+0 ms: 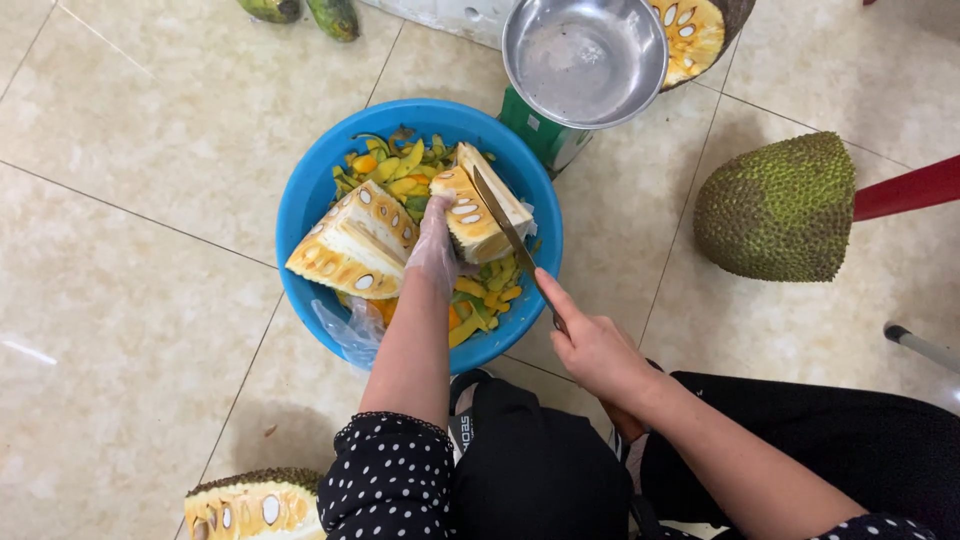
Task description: Peeling and cutting a jackfruit into smaller pieces using a cleaver
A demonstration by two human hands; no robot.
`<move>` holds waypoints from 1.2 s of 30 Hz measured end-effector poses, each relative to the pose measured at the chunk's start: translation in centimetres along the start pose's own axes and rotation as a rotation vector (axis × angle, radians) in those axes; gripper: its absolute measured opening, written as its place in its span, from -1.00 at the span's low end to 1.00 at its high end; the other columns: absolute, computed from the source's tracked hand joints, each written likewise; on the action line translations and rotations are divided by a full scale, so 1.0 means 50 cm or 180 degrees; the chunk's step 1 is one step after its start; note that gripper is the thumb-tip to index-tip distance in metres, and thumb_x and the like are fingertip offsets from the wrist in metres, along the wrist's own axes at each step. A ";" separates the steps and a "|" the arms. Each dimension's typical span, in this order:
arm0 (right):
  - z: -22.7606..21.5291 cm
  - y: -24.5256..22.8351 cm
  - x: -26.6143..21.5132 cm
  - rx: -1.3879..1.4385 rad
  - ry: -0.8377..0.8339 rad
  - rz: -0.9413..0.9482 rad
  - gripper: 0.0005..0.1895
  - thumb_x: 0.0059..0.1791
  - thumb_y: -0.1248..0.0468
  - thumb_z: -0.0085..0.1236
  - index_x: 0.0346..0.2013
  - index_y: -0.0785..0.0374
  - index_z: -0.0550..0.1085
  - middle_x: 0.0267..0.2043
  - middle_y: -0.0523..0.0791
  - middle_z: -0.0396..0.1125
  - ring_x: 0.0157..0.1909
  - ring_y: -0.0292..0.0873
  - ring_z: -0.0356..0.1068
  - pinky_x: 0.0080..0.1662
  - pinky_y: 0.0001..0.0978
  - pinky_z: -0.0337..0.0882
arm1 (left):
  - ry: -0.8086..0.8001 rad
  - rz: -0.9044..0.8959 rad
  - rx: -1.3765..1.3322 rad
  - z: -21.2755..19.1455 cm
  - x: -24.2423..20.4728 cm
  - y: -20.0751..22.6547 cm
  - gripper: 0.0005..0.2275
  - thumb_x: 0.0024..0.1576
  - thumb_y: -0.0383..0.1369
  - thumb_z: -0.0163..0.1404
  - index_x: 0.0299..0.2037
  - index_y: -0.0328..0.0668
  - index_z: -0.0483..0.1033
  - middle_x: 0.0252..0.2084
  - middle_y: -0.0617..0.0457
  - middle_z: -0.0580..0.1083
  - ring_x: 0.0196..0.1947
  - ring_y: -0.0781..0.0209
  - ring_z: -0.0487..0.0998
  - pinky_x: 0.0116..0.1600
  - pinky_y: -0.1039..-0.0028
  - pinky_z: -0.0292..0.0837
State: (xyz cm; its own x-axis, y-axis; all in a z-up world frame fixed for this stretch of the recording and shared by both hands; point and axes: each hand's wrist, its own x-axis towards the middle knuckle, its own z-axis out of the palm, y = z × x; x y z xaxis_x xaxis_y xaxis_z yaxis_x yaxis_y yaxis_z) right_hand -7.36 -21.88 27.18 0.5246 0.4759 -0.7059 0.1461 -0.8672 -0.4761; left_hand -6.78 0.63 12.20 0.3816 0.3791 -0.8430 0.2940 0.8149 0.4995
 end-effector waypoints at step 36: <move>-0.054 0.053 0.100 0.0145 -0.0245 0.0054 -0.16 0.05 0.29 -0.11 0.55 -0.51 0.00 -0.01 0.28 0.47 -0.29 0.19 0.60 -0.28 -0.24 0.66 | -0.0427 0.0277 -0.0388 0.046 -0.048 -0.026 -0.03 -0.03 0.06 0.24 0.56 -0.01 -0.02 0.52 -0.28 0.14 0.45 -0.30 0.26 0.40 -0.22 0.25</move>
State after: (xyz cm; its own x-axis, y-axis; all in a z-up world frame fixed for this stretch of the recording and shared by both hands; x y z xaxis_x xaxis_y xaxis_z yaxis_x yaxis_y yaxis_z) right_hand -2.10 -22.20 23.80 0.4604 0.4726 -0.7515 0.0985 -0.8685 -0.4858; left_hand -6.09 -2.36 14.04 0.5168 0.3950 -0.7595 0.1497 0.8318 0.5345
